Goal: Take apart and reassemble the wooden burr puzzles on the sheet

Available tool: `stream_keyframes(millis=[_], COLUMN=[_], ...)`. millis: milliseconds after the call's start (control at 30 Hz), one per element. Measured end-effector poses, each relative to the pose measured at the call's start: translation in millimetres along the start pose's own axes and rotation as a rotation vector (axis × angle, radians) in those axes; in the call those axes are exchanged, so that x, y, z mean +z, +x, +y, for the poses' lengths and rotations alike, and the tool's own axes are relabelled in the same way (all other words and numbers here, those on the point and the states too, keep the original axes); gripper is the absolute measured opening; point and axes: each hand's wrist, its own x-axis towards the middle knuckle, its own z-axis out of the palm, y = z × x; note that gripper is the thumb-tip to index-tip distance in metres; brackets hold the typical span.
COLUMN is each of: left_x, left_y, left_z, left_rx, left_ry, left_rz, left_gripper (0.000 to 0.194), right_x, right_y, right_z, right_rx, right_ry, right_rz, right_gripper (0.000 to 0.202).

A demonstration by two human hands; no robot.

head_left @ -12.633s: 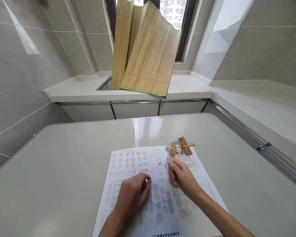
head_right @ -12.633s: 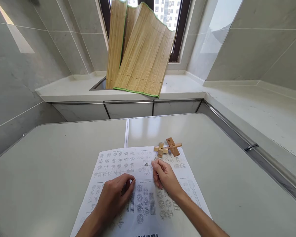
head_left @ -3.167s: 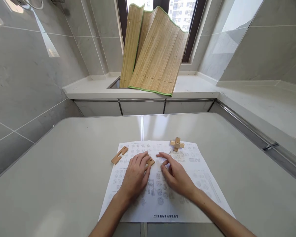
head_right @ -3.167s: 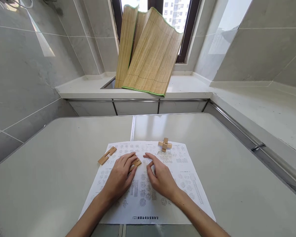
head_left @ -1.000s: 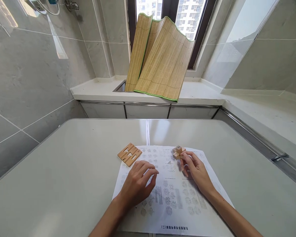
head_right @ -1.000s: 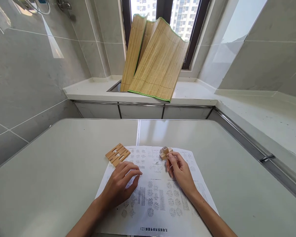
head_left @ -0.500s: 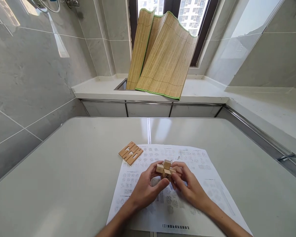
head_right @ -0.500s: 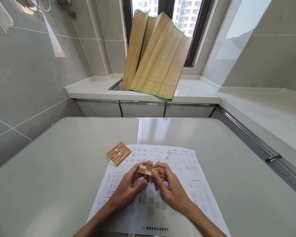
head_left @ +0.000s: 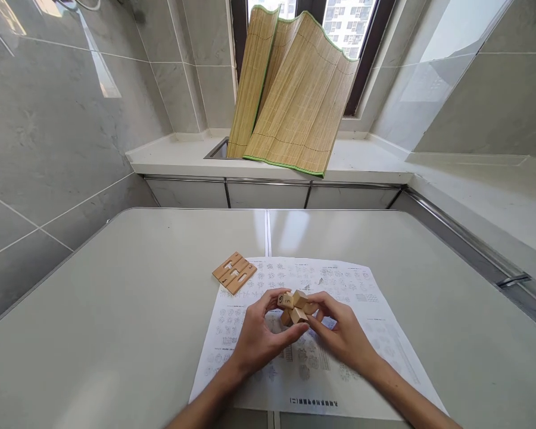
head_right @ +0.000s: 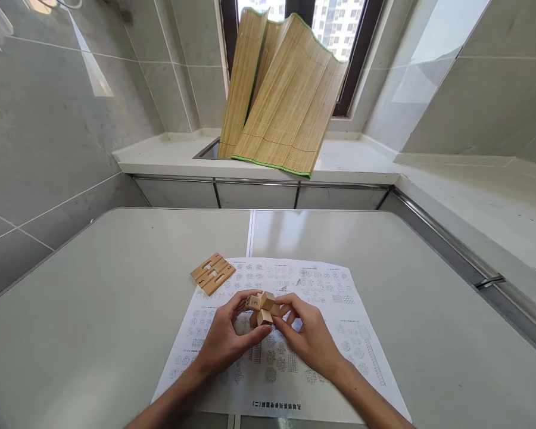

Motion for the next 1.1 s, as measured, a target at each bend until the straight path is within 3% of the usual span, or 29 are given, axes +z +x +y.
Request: stream_keyframes(millis=[200,400,500,633,1100], left_x=[-0.9,-2.8,-5.8,-7.3,-8.5], left_y=[-0.4,-0.8,0.3,0.9,1.7], left_z=[-3.1,-0.7,-1.2,-4.1,-4.2], left_rx=[0.024,0.072,0.140,0.212,0.198], left_ry=[0.038,0.188,0.273,0.306,0.339], left_rz=[-0.001,0.018,0.002,-0.012,-0.016], left_gripper=[0.055,0.057,0.058,0.057,0.055], right_x=[-8.3,-10.7,-9.8,-8.3,-3.1], right_y=[6.3,10.5,10.6,8.1,4.9], right_z=[-6.7,-8.2,-7.3,-1.2,2.1], right_rx=[0.104,0.130,0.075,0.046,-0.077], right_ry=[0.231,0.299,0.181,-0.002,0.062], right_rz=[-0.197,-0.172,-0.208,-0.154,-0.088], right_gripper=[0.032,0.034,0.028,0.017,0.014])
